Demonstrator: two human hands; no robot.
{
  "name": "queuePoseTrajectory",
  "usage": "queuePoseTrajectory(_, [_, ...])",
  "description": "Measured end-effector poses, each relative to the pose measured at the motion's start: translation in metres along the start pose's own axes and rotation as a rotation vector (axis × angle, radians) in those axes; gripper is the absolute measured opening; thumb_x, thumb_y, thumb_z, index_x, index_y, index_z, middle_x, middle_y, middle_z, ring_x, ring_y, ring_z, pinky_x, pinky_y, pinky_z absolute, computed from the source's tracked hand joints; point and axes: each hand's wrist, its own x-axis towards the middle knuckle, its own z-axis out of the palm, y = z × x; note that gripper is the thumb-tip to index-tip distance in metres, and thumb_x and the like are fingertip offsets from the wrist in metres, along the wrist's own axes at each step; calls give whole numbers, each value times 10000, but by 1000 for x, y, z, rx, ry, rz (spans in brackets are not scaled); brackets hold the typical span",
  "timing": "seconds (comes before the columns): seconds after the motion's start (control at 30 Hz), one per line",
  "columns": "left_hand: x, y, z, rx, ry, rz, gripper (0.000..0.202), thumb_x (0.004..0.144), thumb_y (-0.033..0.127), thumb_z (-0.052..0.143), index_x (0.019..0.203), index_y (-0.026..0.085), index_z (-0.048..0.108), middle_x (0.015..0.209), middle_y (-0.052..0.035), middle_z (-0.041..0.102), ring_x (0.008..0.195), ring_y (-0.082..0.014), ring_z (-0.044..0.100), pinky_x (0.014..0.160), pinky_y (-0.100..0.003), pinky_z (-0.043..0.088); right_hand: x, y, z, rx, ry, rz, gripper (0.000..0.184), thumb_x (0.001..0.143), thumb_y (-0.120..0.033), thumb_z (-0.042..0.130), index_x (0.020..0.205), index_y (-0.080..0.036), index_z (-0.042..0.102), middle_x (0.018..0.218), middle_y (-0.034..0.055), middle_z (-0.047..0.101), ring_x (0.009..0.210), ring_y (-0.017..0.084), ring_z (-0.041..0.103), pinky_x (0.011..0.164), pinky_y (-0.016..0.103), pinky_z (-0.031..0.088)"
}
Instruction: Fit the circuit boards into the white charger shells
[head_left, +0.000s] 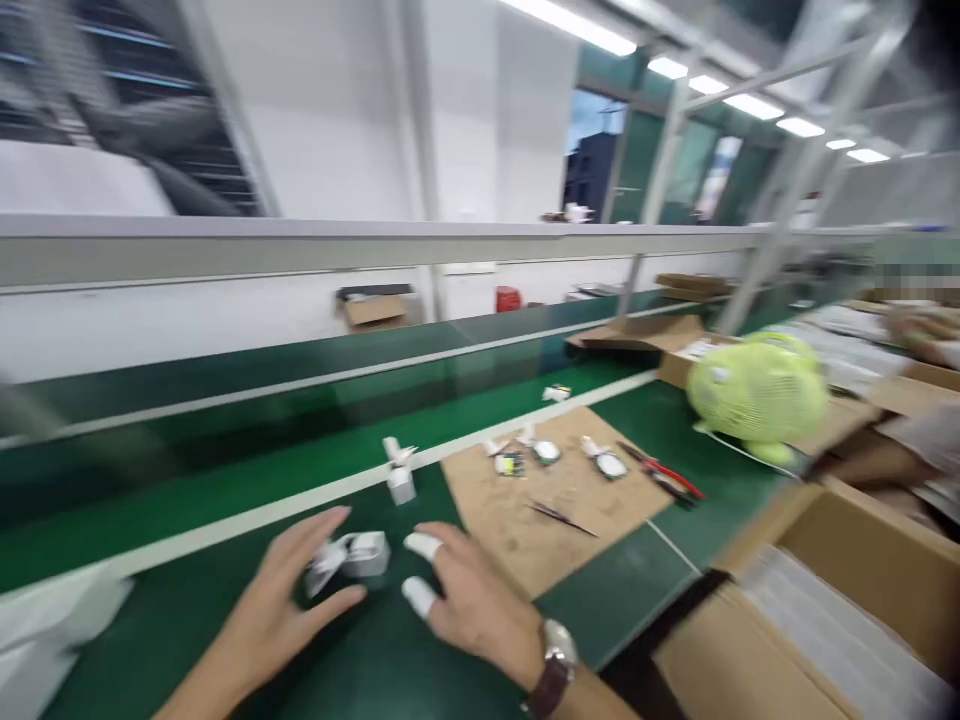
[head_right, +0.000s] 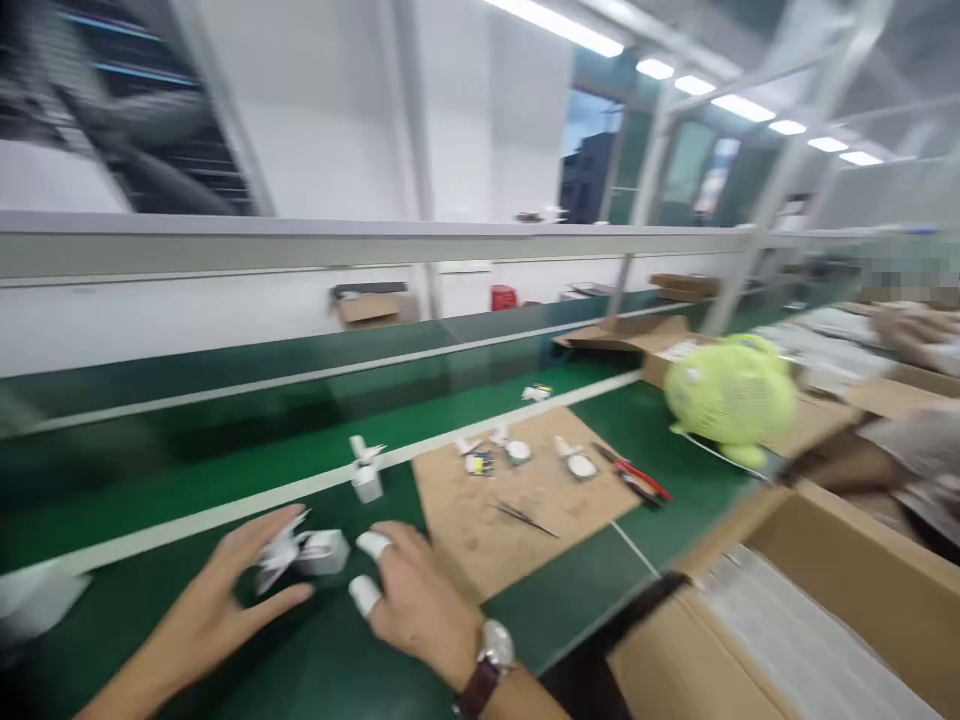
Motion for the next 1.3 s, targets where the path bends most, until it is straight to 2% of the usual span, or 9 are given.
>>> queuePoseTrajectory(0.07, [-21,-9,-1,-102,-14,-150,457,963,610,609,1301,314,694,1384,-54,705,1305,-305,649,1114,-457,543,10,6,5,70,-62,-29,472,982,-237,612,1447,-201,541,1525,142,554,1403,284,554,1193,451,476])
queuePoseTrajectory(0.17, [-33,-11,8,-270,-21,-385,441,1004,575,550,1298,280,693,1355,-76,719,1199,-286,710,985,-404,612,25,12,20,114,-148,-114,513,995,-235,604,1497,-228,500,1585,143,488,1452,297,510,1206,492,462])
queuePoseTrajectory(0.27, [-34,-5,11,-428,-52,-475,470,1032,534,519,1428,288,582,1355,-77,711,1108,-247,734,956,-377,614,40,15,41,92,-198,-216,527,995,-254,633,1506,-220,511,1572,178,493,1415,339,547,1163,529,500])
queuePoseTrajectory(0.47, [-38,1,6,-464,-57,-511,565,1008,499,581,1521,322,424,1362,-63,685,1087,-229,721,960,-382,602,59,17,74,179,-94,-392,442,998,-94,499,1409,-226,592,1333,160,656,1115,259,720,927,396,638])
queuePoseTrajectory(0.63, [-46,-4,11,-442,-19,-485,799,921,497,739,1580,367,306,1471,-76,615,1304,-276,637,1115,-456,532,68,12,66,193,-3,-396,449,963,-67,532,1376,-232,594,1232,127,684,1074,236,716,906,344,630])
queuePoseTrajectory(0.77, [-48,-4,15,-411,34,-421,930,861,480,823,1599,397,263,1481,-67,609,1297,-284,642,1127,-458,533,69,16,69,205,-48,-385,421,938,-88,571,1318,-254,642,1184,106,697,998,223,725,838,316,636])
queuePoseTrajectory(0.93, [-47,-4,22,-364,5,-458,870,908,426,772,1613,389,263,1396,-61,666,1071,-239,728,1020,-432,611,66,22,78,191,-59,-396,459,919,-60,552,1328,-255,626,1150,102,706,980,229,721,827,337,638])
queuePoseTrajectory(1.1, [-46,-7,27,-391,10,-447,808,960,374,704,1615,418,233,1354,-30,684,1070,-214,731,1000,-388,623,65,20,77,176,-29,-376,490,959,-46,505,1419,-212,521,1228,137,691,1080,249,709,909,380,633])
queuePoseTrajectory(1.3, [-44,-10,32,-472,35,-464,699,978,334,676,1559,392,293,1265,-30,700,1024,-196,730,977,-393,633,63,18,76,177,-69,-322,426,962,-65,516,1358,-214,562,1160,122,689,1016,240,710,878,375,639])
